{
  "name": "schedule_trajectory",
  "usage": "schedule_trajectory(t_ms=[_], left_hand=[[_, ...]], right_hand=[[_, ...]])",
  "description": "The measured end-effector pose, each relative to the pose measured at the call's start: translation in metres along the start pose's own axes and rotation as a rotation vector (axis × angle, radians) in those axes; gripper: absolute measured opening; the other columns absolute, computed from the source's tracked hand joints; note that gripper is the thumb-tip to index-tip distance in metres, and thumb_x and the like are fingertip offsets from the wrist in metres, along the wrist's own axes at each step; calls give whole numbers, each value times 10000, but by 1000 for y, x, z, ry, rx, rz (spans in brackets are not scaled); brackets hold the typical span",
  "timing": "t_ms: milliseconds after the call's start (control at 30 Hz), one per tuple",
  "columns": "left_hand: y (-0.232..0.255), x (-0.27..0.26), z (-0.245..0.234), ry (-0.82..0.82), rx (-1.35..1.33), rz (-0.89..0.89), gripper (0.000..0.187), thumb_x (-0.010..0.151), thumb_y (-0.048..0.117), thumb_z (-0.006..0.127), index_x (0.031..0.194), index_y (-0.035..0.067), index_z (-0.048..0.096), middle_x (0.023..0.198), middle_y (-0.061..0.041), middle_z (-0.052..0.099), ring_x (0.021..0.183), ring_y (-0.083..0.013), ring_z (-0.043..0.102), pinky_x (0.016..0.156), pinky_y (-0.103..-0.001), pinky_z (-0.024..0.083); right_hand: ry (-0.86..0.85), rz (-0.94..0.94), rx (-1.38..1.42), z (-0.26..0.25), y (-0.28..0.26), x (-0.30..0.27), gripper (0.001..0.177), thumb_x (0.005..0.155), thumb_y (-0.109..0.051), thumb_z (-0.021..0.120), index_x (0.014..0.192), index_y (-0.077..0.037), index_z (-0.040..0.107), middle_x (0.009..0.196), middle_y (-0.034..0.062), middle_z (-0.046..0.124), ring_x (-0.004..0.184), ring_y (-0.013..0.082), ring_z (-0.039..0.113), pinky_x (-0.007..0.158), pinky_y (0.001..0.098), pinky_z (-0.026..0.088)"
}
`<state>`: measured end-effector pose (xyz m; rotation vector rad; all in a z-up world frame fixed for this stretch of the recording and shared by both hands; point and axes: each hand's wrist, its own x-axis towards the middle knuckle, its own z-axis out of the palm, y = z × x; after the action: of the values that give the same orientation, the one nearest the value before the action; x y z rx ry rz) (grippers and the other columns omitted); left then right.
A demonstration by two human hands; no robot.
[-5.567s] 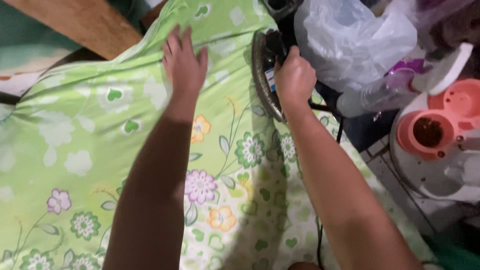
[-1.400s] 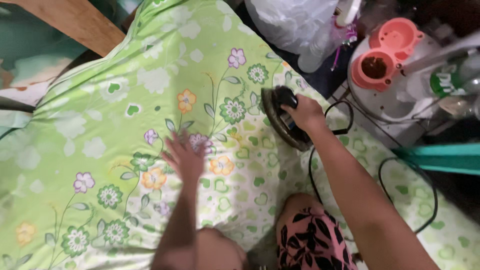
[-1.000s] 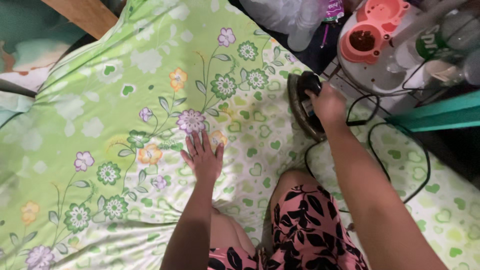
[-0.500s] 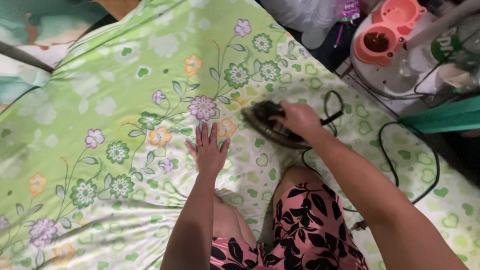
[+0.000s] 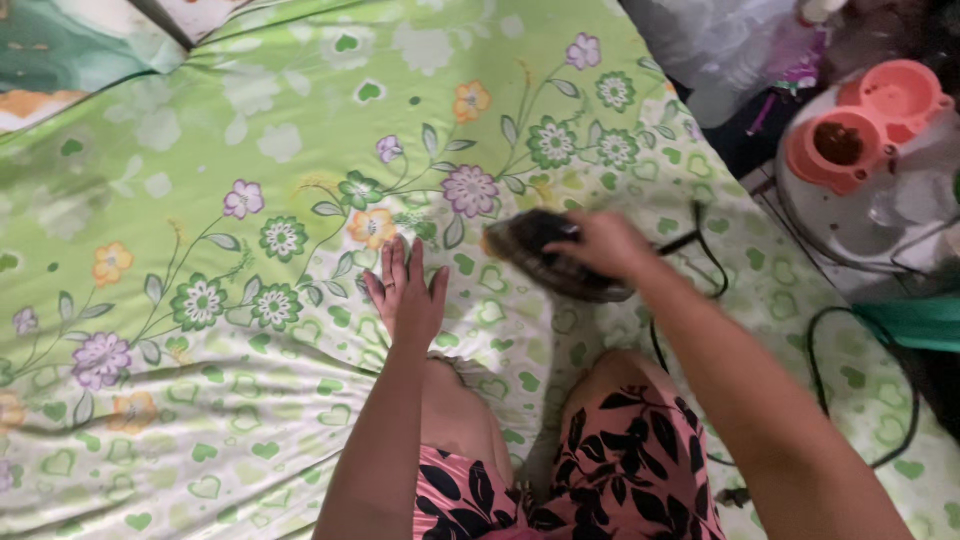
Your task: The person irons a patterned bedsheet on a bed using an iron while holding and smoothing the fabric by hand.
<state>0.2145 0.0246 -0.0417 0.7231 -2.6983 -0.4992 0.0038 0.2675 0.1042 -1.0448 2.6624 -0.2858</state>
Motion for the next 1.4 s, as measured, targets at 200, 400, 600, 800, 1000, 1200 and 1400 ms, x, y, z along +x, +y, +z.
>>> schedule_trajectory(t_ms=[200, 400, 600, 800, 1000, 1200, 1400], left_hand=[[-26, 7, -17, 19, -9, -209, 721, 984, 578, 509, 1606, 249, 354, 1682, -87, 284, 1555, -306, 196, 1240, -555, 79], [-31, 11, -29, 44, 12, -210, 727, 976, 572, 527, 1595, 234, 351, 1677, -111, 293, 1548, -309, 223, 1248, -554, 87], [-29, 8, -32, 113, -8, -187, 672, 972, 501, 560, 1560, 201, 438, 1654, -111, 350, 1536, -322, 281, 1244, -558, 123], [-28, 6, -25, 197, -51, -161, 642, 976, 428, 578, 1555, 175, 466, 1644, -123, 387, 1536, -330, 312, 1256, -548, 161], [-26, 7, -27, 182, -49, -176, 643, 953, 415, 590, 1540, 179, 473, 1626, -117, 401, 1522, -320, 316, 1245, -549, 162], [-27, 6, -25, 191, -54, -169, 640, 960, 408, 585, 1548, 185, 466, 1630, -116, 406, 1527, -323, 321, 1243, -549, 162], [-29, 4, -21, 226, -66, -158, 629, 960, 387, 591, 1537, 164, 478, 1608, -119, 430, 1515, -326, 338, 1237, -545, 177]], right_hand=[[215, -195, -221, 19, -68, 53, 521, 852, -583, 768, 964, -85, 660, 774, 157, 709, 726, 391, 696, 603, 523, 542], [413, -21, -114, 7, -73, 120, 540, 868, -570, 772, 992, -60, 646, 789, 197, 704, 747, 427, 685, 641, 540, 538], [45, -255, -76, 0, -65, 85, 503, 802, -553, 803, 997, -98, 712, 840, 203, 719, 775, 447, 679, 655, 546, 539], [26, -317, -261, 0, -83, 78, 585, 828, -624, 710, 1215, -186, 694, 801, 154, 727, 714, 400, 702, 615, 514, 555], [270, -146, -243, 2, -103, 176, 597, 877, -663, 737, 1115, -118, 683, 794, 158, 719, 746, 395, 703, 618, 515, 553], [208, -213, -165, 0, -96, 202, 684, 834, -696, 749, 1089, -64, 688, 834, 199, 720, 786, 414, 698, 700, 520, 558], [-129, -362, -120, 0, -106, 128, 606, 779, -669, 748, 1088, -149, 716, 882, 180, 733, 815, 427, 689, 727, 523, 552]])
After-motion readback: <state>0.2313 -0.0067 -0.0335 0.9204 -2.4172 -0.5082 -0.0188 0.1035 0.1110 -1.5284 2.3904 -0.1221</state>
